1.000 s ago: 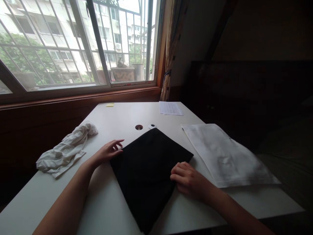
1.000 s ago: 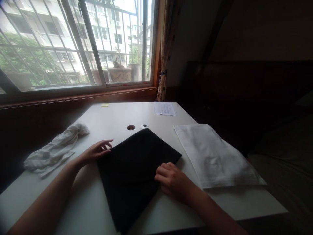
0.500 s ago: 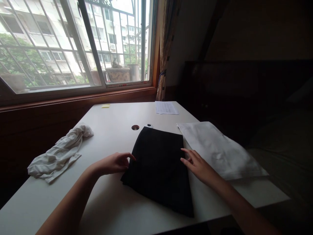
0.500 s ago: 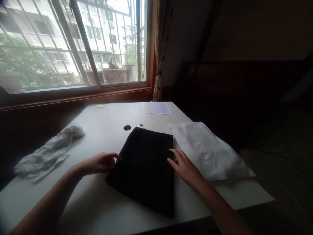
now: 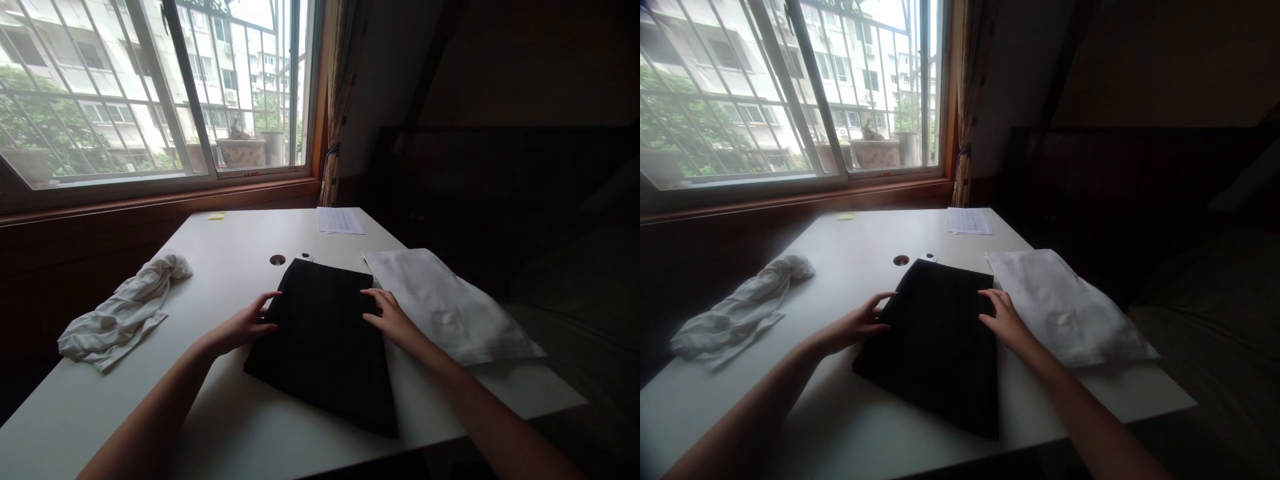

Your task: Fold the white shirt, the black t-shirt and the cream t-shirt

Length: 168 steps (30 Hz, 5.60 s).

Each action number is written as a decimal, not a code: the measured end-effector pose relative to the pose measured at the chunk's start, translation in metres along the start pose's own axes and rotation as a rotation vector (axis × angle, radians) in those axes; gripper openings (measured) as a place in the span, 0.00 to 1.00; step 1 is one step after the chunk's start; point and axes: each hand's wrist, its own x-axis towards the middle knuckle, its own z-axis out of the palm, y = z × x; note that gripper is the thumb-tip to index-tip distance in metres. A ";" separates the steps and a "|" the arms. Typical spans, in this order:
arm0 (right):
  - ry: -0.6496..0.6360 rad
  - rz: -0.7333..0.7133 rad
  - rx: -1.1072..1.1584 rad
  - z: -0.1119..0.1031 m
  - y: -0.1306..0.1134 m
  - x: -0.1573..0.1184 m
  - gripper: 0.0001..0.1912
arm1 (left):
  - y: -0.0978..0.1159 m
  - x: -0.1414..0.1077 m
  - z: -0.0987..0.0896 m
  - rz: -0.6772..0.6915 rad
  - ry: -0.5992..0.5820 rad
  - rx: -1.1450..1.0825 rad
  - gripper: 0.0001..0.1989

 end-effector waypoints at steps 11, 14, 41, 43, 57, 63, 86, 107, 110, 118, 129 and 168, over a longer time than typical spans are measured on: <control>0.020 -0.184 -0.232 0.013 -0.034 0.037 0.26 | 0.006 -0.018 -0.015 -0.335 -0.453 0.065 0.28; 0.036 -0.305 -0.387 0.018 -0.050 0.043 0.22 | 0.009 -0.019 -0.024 -0.319 -0.363 0.165 0.29; -0.196 -0.464 -0.361 0.068 -0.057 0.047 0.25 | -0.026 0.119 0.010 0.077 0.432 1.233 0.31; -0.204 -0.456 -0.350 0.067 -0.058 0.047 0.25 | -0.031 0.116 0.001 0.031 0.441 1.207 0.31; -0.035 -0.408 -0.239 0.046 -0.052 0.047 0.20 | -0.048 0.104 -0.014 -0.097 0.553 1.051 0.33; 0.207 -0.263 -0.405 0.036 -0.043 0.049 0.19 | -0.044 0.096 -0.014 -0.035 0.592 0.943 0.31; -0.143 0.187 -0.277 0.007 -0.042 0.056 0.39 | -0.023 0.085 -0.008 -0.035 0.817 0.624 0.36; -0.003 0.153 0.021 0.006 -0.035 0.061 0.43 | -0.030 0.087 -0.014 0.161 0.861 0.088 0.42; -0.178 0.217 -0.030 -0.001 -0.039 0.056 0.44 | -0.032 0.087 -0.017 0.083 0.930 0.214 0.40; -0.428 0.261 -0.016 -0.021 -0.052 0.040 0.52 | -0.018 0.078 -0.019 -0.081 0.890 0.084 0.47; -0.315 0.113 0.111 -0.016 -0.061 -0.045 0.44 | -0.015 0.079 -0.012 -0.058 0.809 0.002 0.47; 0.391 0.401 0.212 -0.266 0.073 -0.011 0.40 | 0.119 0.323 0.135 0.384 0.379 -0.483 0.48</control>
